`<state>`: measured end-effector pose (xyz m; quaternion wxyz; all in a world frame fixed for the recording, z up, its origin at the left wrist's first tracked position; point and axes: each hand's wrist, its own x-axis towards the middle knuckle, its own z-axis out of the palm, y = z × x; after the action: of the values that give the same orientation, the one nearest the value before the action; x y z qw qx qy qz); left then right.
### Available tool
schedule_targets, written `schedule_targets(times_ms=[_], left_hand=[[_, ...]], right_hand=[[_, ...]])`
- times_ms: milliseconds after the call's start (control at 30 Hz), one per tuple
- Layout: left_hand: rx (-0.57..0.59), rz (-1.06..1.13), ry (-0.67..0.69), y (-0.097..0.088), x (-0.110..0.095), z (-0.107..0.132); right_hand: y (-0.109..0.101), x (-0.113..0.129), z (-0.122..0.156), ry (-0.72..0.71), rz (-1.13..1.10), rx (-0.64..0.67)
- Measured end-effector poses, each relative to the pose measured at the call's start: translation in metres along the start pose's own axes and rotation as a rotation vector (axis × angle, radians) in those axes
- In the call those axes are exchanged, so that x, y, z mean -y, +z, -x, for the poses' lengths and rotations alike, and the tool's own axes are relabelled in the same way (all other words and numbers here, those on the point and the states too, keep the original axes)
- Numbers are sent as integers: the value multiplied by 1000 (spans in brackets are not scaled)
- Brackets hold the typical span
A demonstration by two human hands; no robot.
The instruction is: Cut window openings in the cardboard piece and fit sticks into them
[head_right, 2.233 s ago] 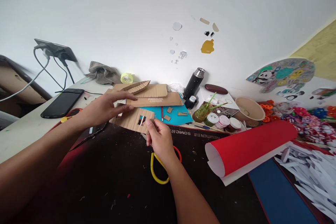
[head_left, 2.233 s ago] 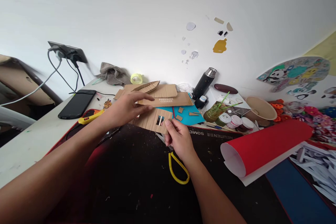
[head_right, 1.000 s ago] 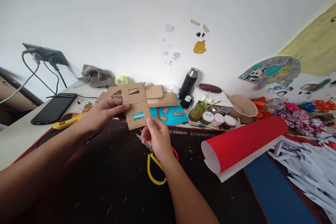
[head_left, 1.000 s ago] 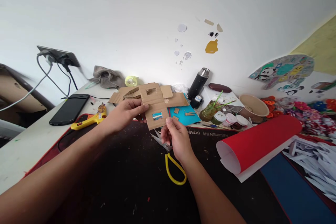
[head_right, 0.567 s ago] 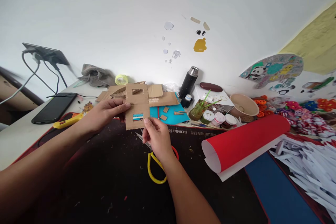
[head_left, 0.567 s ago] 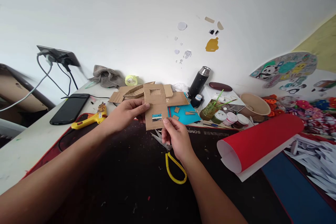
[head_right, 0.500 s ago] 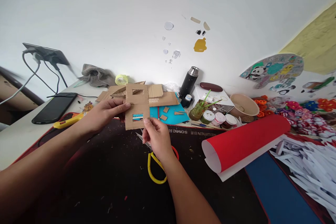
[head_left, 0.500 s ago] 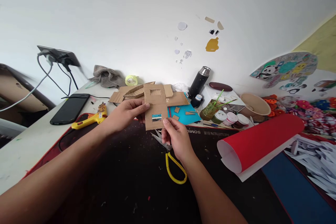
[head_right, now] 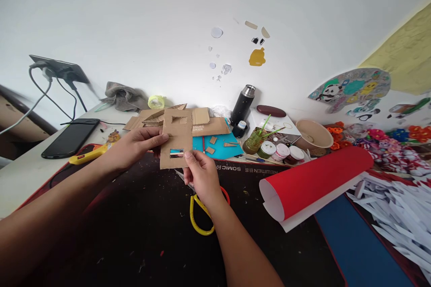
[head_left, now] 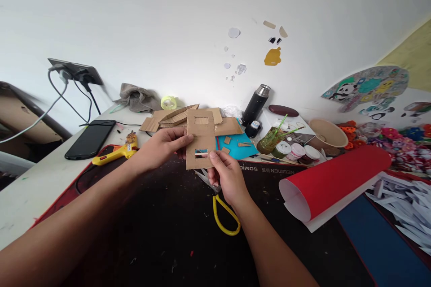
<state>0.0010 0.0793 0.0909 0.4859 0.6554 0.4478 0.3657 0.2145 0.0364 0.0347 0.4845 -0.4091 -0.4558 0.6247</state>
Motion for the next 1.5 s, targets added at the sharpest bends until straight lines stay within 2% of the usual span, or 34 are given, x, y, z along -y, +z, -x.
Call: schedule_targets(times_ms=[1500], left_hand=[[-6,-38,-4,2,-1,0]], right_hand=[[2,-2,1,2,4,45]])
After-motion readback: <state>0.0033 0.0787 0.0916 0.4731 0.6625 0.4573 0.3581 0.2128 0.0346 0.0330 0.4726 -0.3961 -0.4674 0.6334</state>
